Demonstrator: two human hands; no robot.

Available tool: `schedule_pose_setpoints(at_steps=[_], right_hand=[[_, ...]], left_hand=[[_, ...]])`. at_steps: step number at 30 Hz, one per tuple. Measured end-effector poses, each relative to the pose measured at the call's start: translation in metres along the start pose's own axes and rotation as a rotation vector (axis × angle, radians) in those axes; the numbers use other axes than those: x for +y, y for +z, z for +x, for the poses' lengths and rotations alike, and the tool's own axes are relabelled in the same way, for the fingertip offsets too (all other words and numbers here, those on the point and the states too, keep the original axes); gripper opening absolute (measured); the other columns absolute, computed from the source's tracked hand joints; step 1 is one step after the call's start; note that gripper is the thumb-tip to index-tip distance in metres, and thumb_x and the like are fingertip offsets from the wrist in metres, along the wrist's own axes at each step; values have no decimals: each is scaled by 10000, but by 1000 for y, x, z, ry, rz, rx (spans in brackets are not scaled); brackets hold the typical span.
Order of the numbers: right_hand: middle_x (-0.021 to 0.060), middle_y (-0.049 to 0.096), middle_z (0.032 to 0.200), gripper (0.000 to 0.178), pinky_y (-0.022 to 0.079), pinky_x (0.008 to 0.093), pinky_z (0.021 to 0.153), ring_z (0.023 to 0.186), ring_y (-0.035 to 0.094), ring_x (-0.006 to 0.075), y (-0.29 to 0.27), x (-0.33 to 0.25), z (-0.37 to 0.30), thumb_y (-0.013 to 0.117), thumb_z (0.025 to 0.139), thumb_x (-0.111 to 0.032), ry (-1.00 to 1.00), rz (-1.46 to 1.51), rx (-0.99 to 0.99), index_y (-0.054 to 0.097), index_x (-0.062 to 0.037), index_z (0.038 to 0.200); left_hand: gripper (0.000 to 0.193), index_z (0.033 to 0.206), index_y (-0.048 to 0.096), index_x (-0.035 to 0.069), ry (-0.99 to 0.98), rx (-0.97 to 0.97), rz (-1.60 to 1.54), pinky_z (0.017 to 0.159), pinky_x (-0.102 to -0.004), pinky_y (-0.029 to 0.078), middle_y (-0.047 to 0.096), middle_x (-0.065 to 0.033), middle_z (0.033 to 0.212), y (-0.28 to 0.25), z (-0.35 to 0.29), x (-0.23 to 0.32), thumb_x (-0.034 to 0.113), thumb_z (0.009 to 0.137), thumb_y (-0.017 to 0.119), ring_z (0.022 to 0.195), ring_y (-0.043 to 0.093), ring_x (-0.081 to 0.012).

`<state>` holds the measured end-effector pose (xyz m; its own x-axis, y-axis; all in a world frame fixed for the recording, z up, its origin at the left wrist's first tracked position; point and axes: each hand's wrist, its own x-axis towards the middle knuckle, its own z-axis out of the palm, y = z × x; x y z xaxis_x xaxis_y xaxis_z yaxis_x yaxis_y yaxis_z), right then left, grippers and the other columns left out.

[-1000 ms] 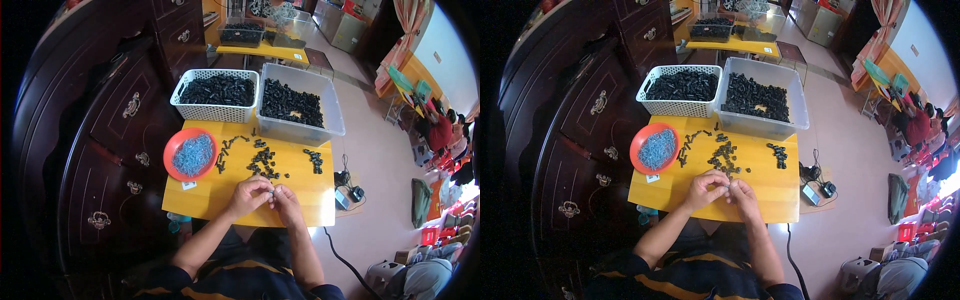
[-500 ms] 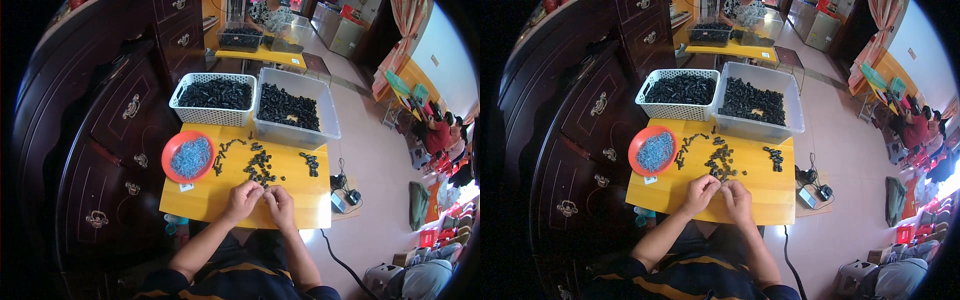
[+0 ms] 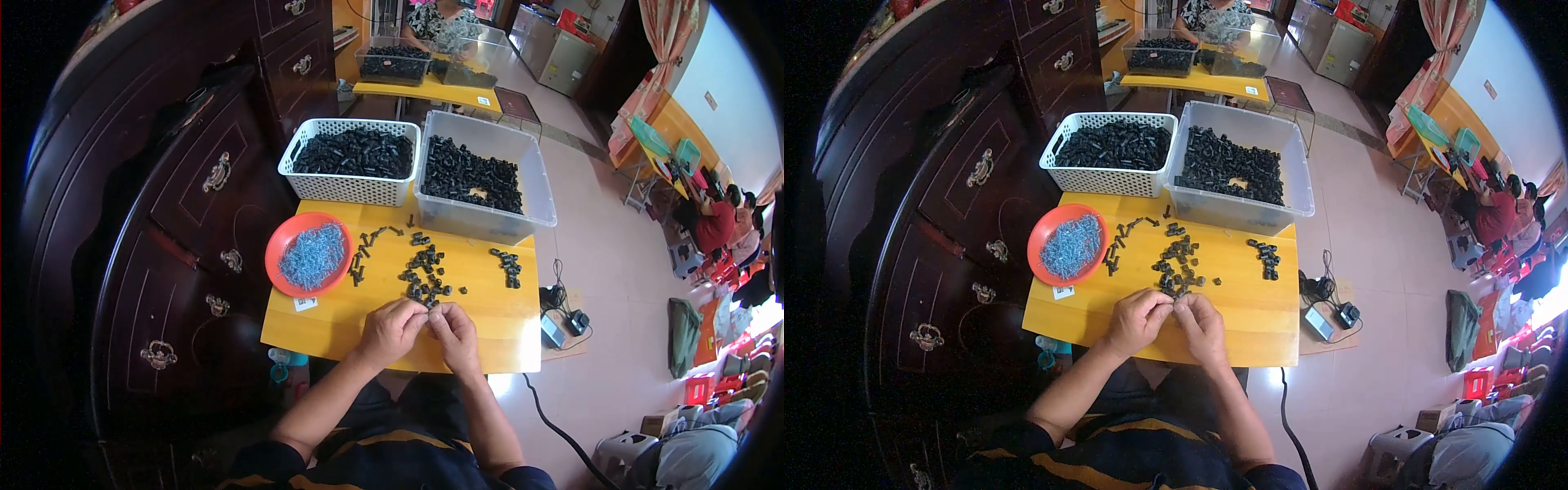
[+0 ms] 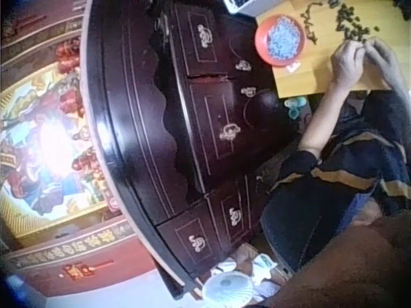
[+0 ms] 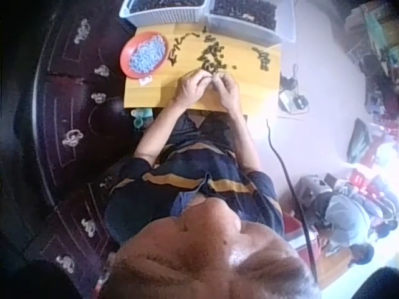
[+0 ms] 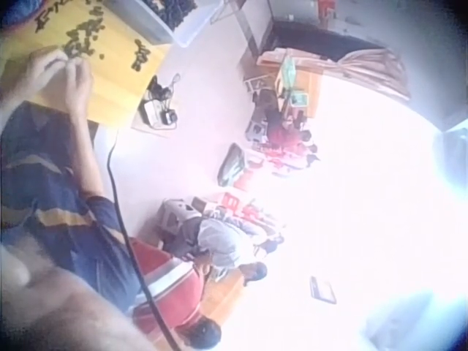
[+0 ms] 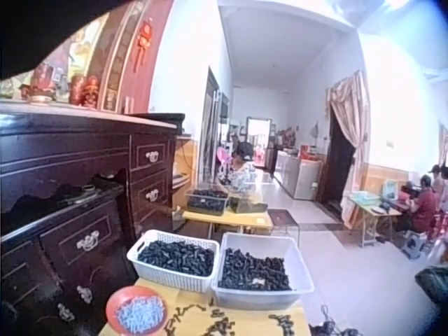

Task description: The person assembles small black plastic parts by hand, then organizes the assembled components on a table.

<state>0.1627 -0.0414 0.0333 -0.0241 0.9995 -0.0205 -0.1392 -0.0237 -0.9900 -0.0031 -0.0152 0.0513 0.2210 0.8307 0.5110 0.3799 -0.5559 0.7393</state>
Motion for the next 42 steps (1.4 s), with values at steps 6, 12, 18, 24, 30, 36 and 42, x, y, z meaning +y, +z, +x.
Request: schedule_pose_setpoints(at_steps=[6, 12, 18, 24, 30, 36, 42], right_hand=[[-5, 644, 904, 90, 491, 229, 733, 804, 587, 69, 16, 4, -6, 642, 1018, -105, -28, 92, 121, 620, -20, 1035], [6, 675, 885, 76, 504, 234, 724, 787, 610, 69, 21, 6, -9, 675, 990, -84, -102, 27, 141, 642, -17, 1002], [19, 693, 813, 56, 514, 244, 661, 712, 636, 71, 2, -8, 10, 683, 950, -59, -256, -270, 161, 655, -14, 933], [86, 692, 808, 67, 522, 285, 621, 664, 671, 154, -58, -19, 70, 701, 869, -15, -416, -686, 293, 660, -34, 918], [105, 690, 848, 76, 539, 375, 618, 691, 694, 264, -82, 5, 112, 701, 835, -59, -392, -914, 365, 671, -74, 903], [116, 690, 869, 102, 542, 416, 643, 736, 691, 302, -78, 12, 123, 677, 856, -93, -431, -1095, 406, 671, -84, 958], [128, 680, 867, 157, 553, 376, 658, 709, 681, 276, -77, 7, 98, 686, 855, -46, -475, -922, 456, 691, -80, 1008]], left_hand=[[85, 911, 644, 30, -188, 142, -225, 630, -378, 534, 686, -133, 784, 13, -6, 7, 99, 961, 652, 698, 692, -300], [198, 927, 653, 4, -267, 124, -251, 656, -289, 521, 685, -78, 785, 16, -7, 0, 166, 1027, 601, 720, 664, -149], [172, 980, 650, 15, -507, 254, -627, 630, -242, 493, 650, -8, 778, 8, -2, -16, 167, 1036, 591, 687, 591, -67], [93, 987, 645, 5, -471, 271, -510, 644, -234, 496, 655, -3, 794, -6, -25, -52, 96, 994, 628, 692, 591, -60], [61, 949, 656, -2, -396, 236, -296, 652, -236, 493, 645, 12, 778, -9, -32, -49, 58, 953, 652, 693, 588, -51], [53, 948, 659, 3, -328, 190, -219, 652, -273, 519, 690, -50, 789, -8, -33, -52, 55, 949, 666, 691, 646, -114], [61, 941, 659, 4, -346, 188, -179, 641, -280, 518, 687, -57, 781, -7, -33, -52, 64, 943, 671, 678, 651, -128]])
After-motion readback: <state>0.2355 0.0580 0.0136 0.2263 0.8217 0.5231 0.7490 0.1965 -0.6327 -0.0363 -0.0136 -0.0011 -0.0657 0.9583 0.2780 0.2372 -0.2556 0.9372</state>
